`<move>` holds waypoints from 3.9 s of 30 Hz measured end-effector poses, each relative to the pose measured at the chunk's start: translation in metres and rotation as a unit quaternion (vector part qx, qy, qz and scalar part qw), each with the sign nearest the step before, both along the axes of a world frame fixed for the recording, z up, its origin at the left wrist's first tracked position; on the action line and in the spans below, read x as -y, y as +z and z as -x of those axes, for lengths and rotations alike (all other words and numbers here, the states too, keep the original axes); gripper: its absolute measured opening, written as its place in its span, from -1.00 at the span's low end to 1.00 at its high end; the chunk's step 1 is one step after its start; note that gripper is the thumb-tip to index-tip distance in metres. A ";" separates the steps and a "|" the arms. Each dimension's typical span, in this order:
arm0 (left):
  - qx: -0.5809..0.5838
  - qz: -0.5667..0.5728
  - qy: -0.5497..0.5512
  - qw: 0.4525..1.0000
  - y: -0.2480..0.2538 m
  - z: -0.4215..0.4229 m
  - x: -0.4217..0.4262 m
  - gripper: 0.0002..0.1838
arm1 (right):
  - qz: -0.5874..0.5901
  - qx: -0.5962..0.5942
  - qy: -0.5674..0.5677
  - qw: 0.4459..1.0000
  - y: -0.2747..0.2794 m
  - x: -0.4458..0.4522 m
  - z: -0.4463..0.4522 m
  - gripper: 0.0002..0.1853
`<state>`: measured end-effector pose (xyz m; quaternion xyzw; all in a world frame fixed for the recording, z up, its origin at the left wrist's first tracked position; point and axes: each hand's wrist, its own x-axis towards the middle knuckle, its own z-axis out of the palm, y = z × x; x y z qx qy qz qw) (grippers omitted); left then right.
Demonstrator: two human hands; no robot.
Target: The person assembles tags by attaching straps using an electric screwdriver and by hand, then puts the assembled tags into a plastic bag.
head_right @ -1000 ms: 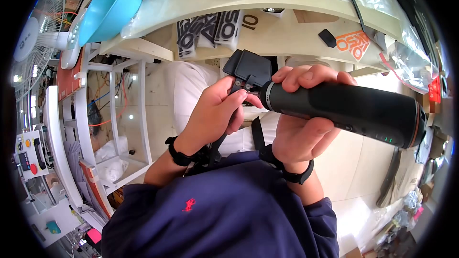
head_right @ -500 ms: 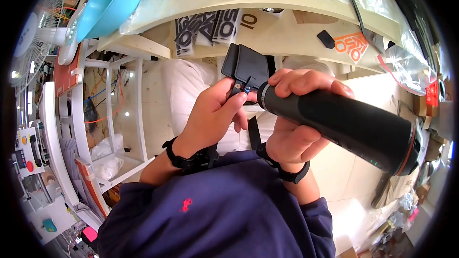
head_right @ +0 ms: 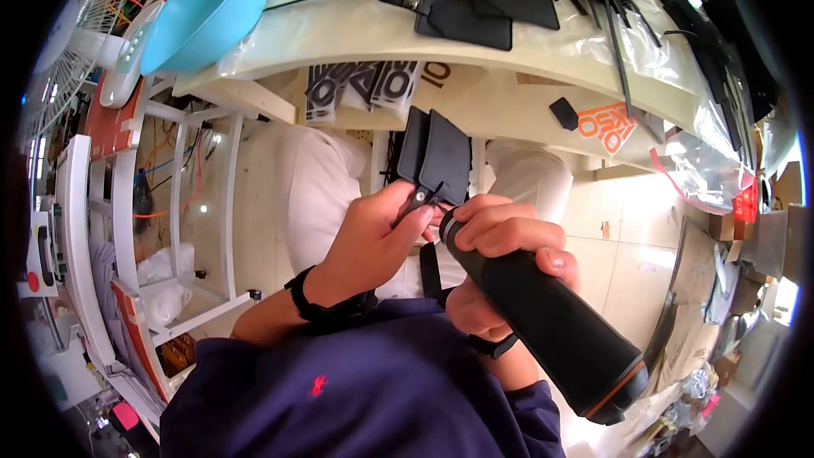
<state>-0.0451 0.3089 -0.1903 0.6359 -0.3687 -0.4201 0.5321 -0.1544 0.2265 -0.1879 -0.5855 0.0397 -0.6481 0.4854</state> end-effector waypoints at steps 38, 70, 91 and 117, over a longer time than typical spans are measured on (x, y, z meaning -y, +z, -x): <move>-0.042 -0.030 -0.033 0.998 -0.012 -0.005 -0.009 -0.87 | 0.036 -0.012 0.052 0.998 -0.023 0.001 -0.001 -0.30; -0.086 -0.039 -0.036 0.995 -0.015 0.004 -0.006 -0.82 | -0.048 0.037 0.049 0.997 -0.023 0.006 0.003 -0.25; 0.087 -0.065 -0.061 0.992 -0.004 -0.005 0.001 -0.80 | -0.009 0.049 0.061 0.997 -0.036 0.011 -0.006 -0.31; 0.607 -0.141 -0.290 0.726 -0.127 -0.068 0.104 -0.55 | -0.309 -0.009 -0.002 0.951 -0.139 0.060 0.032 -0.50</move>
